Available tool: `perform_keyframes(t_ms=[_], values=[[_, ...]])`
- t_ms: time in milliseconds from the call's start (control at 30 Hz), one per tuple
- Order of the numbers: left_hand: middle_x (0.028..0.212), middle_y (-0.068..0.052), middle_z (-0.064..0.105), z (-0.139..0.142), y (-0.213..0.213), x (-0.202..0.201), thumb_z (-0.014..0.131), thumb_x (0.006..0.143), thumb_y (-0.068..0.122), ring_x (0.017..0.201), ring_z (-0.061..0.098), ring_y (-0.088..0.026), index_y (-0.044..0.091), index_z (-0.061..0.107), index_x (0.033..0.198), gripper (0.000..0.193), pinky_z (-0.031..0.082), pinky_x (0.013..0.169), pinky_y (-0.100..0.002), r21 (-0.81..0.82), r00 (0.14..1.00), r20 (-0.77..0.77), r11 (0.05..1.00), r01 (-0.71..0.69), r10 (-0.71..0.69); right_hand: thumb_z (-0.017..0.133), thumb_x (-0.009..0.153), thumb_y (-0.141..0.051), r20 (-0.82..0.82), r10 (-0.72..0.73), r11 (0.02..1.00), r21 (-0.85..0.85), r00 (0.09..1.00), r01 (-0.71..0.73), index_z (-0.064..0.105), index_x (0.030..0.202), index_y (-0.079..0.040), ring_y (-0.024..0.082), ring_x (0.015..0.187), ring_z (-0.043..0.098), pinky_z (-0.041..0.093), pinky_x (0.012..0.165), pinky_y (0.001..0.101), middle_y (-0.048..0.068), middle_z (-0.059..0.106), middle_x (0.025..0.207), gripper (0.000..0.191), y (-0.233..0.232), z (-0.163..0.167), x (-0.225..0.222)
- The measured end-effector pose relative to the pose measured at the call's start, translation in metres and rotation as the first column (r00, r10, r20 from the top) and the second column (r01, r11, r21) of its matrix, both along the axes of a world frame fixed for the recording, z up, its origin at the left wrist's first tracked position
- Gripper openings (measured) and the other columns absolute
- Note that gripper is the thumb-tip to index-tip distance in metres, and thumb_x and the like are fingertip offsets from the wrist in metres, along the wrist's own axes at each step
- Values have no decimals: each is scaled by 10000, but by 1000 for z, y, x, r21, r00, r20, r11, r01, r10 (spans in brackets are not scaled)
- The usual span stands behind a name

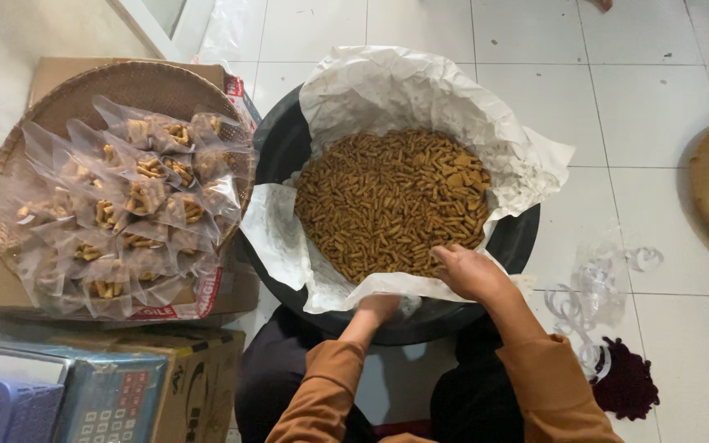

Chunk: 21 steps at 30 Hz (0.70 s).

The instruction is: The person sits on the floor and fills small clear plastic bags with fried snack pieces taken from a large paper-lined basin, then places the filled bags into a woven basket beside a cardboard box. They repeat this bagging cycle continuously, occasionally reaching into the basin to gather more snack pieces.

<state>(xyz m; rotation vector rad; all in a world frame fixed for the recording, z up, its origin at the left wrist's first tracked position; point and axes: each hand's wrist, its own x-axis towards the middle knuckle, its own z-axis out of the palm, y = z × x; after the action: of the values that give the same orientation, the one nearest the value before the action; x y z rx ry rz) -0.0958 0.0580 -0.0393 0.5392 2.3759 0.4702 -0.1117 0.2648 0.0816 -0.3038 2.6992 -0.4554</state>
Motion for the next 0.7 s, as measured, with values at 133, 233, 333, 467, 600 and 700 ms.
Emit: perform_keyframes(t_ms=[133, 233, 333, 467, 600, 700], values=[[1150, -195, 740, 12, -1, -5, 691, 833, 191, 1081, 713, -365, 61, 775, 1058, 273, 570, 899, -494, -115, 989, 58, 983, 146, -140, 666, 926, -340, -7, 2, 1000, -17, 1000, -2, 581, 1359, -162, 378, 1113, 655, 535, 924, 473, 146, 660, 1226, 476, 2, -2, 4], [1066, -207, 756, 19, -5, -2, 707, 836, 240, 1004, 737, -368, 47, 791, 979, 254, 575, 867, -484, -98, 981, 29, 976, 193, -191, 675, 917, -340, -23, 9, 999, -40, 1000, -10, 579, 1355, -159, 388, 1094, 654, 536, 911, 480, 152, 661, 1212, 484, 0, -4, 7], [1018, -212, 753, 20, -6, 12, 679, 879, 261, 974, 735, -372, 41, 780, 946, 251, 574, 844, -495, -35, 973, -90, 977, 208, -211, 678, 898, -320, -57, 37, 997, -61, 998, -41, 589, 1336, -157, 396, 1071, 656, 537, 889, 490, 155, 662, 1197, 476, -1, -4, 9], [968, -213, 743, 16, -4, 31, 644, 855, 191, 921, 735, -379, 42, 767, 898, 198, 576, 792, -511, 25, 964, -142, 973, 230, -225, 624, 921, -281, -42, 50, 998, -36, 998, -51, 577, 1366, -159, 398, 1045, 668, 540, 894, 490, 173, 670, 1156, 464, -1, -4, 12], [882, -208, 737, 14, -13, 51, 621, 858, 144, 862, 729, -390, 48, 749, 837, 162, 575, 755, -515, 212, 906, -421, 967, 139, -38, 602, 912, -262, -15, 45, 999, -1, 999, -45, 586, 1358, -168, 399, 1039, 675, 538, 899, 493, 184, 672, 1150, 456, -5, -6, 13], [867, -193, 743, 11, -7, 56, 648, 854, 170, 809, 733, -383, 68, 763, 786, 168, 565, 696, -521, 36, 915, -397, 995, 97, -75, 621, 894, -262, -26, 44, 999, -21, 999, -44, 593, 1342, -168, 403, 1047, 665, 532, 896, 500, 188, 674, 1145, 459, -7, -7, 12]])
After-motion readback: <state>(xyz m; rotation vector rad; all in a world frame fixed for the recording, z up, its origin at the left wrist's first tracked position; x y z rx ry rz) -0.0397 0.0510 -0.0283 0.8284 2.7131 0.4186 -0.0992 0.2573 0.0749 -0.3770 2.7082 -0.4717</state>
